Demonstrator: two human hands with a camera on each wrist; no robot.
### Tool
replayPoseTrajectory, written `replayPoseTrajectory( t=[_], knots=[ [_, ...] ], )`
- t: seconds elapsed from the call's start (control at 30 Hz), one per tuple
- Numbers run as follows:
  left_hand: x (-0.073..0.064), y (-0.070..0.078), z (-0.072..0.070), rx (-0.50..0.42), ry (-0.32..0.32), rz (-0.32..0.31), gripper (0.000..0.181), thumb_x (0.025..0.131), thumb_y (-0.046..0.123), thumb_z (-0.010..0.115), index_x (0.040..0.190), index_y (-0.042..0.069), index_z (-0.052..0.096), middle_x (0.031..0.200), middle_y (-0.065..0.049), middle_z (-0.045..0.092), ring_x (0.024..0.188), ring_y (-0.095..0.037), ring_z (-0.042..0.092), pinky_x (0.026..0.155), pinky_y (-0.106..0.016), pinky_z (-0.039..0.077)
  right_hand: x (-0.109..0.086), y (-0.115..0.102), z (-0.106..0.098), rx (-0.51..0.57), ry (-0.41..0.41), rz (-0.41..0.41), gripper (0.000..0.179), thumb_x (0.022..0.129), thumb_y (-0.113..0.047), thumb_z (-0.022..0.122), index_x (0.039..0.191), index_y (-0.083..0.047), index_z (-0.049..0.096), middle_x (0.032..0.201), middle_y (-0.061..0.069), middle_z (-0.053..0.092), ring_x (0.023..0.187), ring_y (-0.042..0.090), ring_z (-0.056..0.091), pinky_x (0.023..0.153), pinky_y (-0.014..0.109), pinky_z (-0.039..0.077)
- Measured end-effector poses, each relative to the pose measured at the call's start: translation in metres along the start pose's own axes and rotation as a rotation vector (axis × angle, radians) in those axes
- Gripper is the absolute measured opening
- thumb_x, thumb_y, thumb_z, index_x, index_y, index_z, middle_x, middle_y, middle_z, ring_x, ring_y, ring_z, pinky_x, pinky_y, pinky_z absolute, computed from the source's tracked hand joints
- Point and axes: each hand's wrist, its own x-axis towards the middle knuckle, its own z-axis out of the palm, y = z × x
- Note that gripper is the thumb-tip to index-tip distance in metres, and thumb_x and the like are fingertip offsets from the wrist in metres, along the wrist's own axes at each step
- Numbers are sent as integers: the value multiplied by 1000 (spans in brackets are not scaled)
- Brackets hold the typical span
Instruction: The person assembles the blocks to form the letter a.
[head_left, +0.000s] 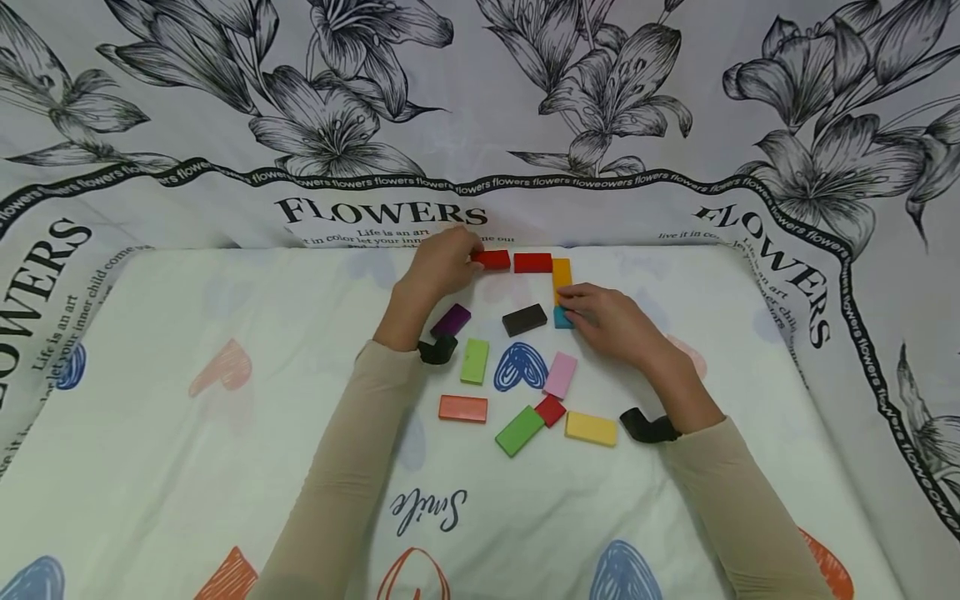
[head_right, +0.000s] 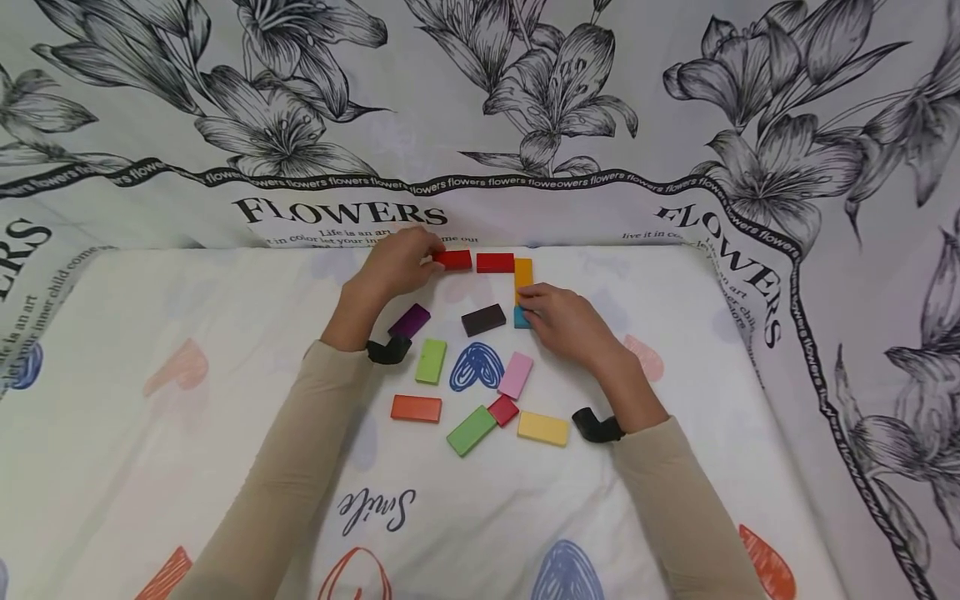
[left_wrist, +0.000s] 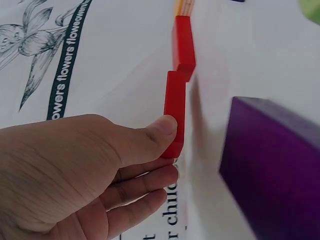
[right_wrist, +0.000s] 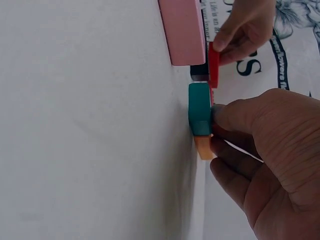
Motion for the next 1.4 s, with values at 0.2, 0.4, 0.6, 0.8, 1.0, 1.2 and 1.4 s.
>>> replayPoseTrajectory(
  t=[0.2, 0.4, 0.6, 0.8, 1.0, 1.2, 1.4],
  knots=[
    [1, 1, 5, -3, -3, -12, 30, 99, 16, 73, 126, 5, 75, 117, -11, 72, 104, -27, 62, 98, -42, 55, 0, -1, -2, 5, 10, -1, 39, 105, -12, 65, 143, -4, 64, 152, 13, 62, 148, 36, 53, 122, 55, 44],
    [2, 3, 6, 5, -25, -5, 31, 98, 17, 74, 126, 5, 75, 118, -12, 73, 104, -28, 62, 101, -42, 54, 0, -3, -3, 12, 16, -4, 39, 105, -12, 66, 142, -3, 65, 151, 14, 63, 147, 37, 54, 122, 55, 44],
    [3, 4, 6, 11, -31, -11, 32, 98, 18, 74, 127, 6, 74, 120, -12, 73, 106, -28, 63, 101, -42, 55, 0, -2, -3, 7, 18, -5, 39, 105, -12, 66, 142, -3, 65, 152, 14, 63, 147, 37, 54, 122, 55, 44],
    [5, 2, 9, 6, -40, -4, 35, 99, 21, 73, 131, 7, 73, 121, -11, 73, 107, -27, 62, 102, -42, 54, -1, 2, -1, 8, 20, 2, 39, 105, -13, 65, 142, -4, 65, 152, 14, 62, 147, 37, 53, 123, 56, 43],
    [5, 0, 12, 6, -42, -1, 32, 99, 21, 73, 128, 8, 75, 119, -11, 73, 105, -27, 62, 100, -42, 55, -2, 2, 1, 18, 23, 6, 38, 105, -13, 66, 142, -3, 66, 151, 14, 63, 147, 37, 54, 122, 56, 43],
    [4, 0, 12, 6, -33, 6, 31, 99, 21, 74, 127, 8, 75, 119, -11, 74, 105, -27, 62, 101, -42, 55, -1, 2, 2, 8, 27, -5, 38, 105, -13, 66, 141, -3, 66, 150, 14, 64, 146, 36, 55, 122, 55, 44],
    [3, 1, 11, 10, -34, 4, 32, 99, 21, 74, 128, 8, 75, 119, -11, 74, 105, -26, 62, 101, -41, 54, -1, 2, 1, 6, 21, -3, 38, 105, -12, 66, 142, -4, 66, 151, 14, 63, 147, 37, 54, 122, 56, 44]
  ],
)
